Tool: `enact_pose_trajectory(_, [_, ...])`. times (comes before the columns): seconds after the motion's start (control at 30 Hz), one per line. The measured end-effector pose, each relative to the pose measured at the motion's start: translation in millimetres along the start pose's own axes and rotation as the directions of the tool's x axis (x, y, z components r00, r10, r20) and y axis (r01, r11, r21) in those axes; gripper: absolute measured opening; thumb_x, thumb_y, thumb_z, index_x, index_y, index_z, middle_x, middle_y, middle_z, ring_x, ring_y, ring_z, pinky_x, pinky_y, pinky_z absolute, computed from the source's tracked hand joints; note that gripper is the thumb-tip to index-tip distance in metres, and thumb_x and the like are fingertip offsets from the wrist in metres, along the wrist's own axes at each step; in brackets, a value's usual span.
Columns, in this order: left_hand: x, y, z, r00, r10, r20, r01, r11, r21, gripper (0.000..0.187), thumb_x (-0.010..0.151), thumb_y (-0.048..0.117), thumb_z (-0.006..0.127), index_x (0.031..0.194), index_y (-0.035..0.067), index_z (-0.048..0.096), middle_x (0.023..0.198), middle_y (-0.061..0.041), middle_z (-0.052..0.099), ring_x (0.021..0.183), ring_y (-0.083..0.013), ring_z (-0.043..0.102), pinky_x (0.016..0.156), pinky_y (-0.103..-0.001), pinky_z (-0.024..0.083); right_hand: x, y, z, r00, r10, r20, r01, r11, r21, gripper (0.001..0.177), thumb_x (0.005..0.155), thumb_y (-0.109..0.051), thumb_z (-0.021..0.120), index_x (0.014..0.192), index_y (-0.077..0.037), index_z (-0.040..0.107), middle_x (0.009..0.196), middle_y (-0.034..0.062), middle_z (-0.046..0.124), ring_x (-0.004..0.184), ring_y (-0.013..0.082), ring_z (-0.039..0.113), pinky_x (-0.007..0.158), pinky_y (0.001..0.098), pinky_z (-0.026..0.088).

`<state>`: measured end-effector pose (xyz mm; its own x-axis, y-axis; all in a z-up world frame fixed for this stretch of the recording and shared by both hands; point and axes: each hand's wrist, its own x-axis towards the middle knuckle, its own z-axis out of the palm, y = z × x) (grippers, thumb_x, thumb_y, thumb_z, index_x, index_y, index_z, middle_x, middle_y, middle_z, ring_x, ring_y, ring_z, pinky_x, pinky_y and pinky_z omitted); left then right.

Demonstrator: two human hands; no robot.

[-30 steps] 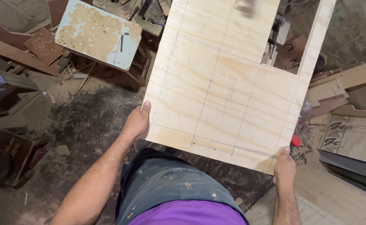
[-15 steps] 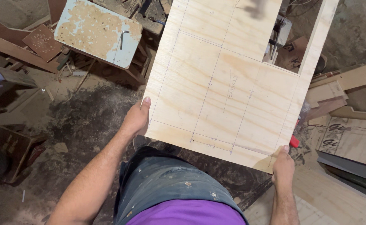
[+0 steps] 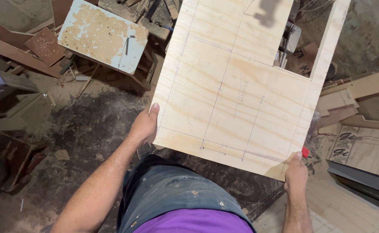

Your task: The person uses a scroll saw to cut out a marked rectangular section from a wooden board, removing the scrap piece and clearing sawdust.

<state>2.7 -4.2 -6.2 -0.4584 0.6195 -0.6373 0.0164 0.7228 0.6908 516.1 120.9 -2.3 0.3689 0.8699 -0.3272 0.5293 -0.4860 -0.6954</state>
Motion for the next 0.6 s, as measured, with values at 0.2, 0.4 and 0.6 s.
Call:
enact_pose_trajectory(0.2, [-0.6, -2.2, 0.2, 0.999, 0.053, -0.008, -0.053, 0.999, 0.009, 0.067, 0.106, 0.051, 0.034, 0.135, -0.002, 0.061, 0.124, -0.027, 0.069, 0.120, -0.0396, 0.065, 0.105, -0.047, 0.047, -5.9, -12.9, -1.9, 0.992, 0.123, -0.041, -0.129, 0.974, -0.186, 0.069, 0.112, -0.053, 0.039, 0.125, 0.009, 0.065, 0.104, 0.0253, 0.069, 0.083, 0.0361, 0.062, 0.072, 0.0496, 0.047])
enact_pose_trajectory(0.4, [-0.7, -2.1, 0.4, 0.997, 0.073, -0.001, -0.073, 0.997, 0.013, 0.066, 0.106, 0.050, 0.033, 0.136, -0.002, 0.059, 0.125, -0.027, 0.069, 0.121, -0.0395, 0.064, 0.106, -0.047, 0.047, -1.7, -7.2, 0.5, 0.998, 0.035, -0.052, -0.040, 0.995, -0.096, 0.070, 0.110, -0.056, 0.043, 0.120, 0.010, 0.065, 0.104, 0.0210, 0.070, 0.083, 0.0251, 0.064, 0.069, 0.0392, 0.050])
enact_pose_trajectory(0.6, [-5.0, 4.6, -2.3, 0.999, 0.037, 0.014, -0.038, 0.999, 0.018, 0.065, 0.106, 0.049, 0.031, 0.143, 0.001, 0.053, 0.130, -0.025, 0.065, 0.125, -0.0380, 0.061, 0.107, -0.048, 0.045, -12.9, -22.6, -0.1, 0.996, 0.061, -0.068, -0.073, 0.978, -0.194, 0.073, 0.111, -0.058, 0.041, 0.120, 0.011, 0.065, 0.096, 0.0218, 0.068, 0.068, 0.0251, 0.059, 0.055, 0.0386, 0.045])
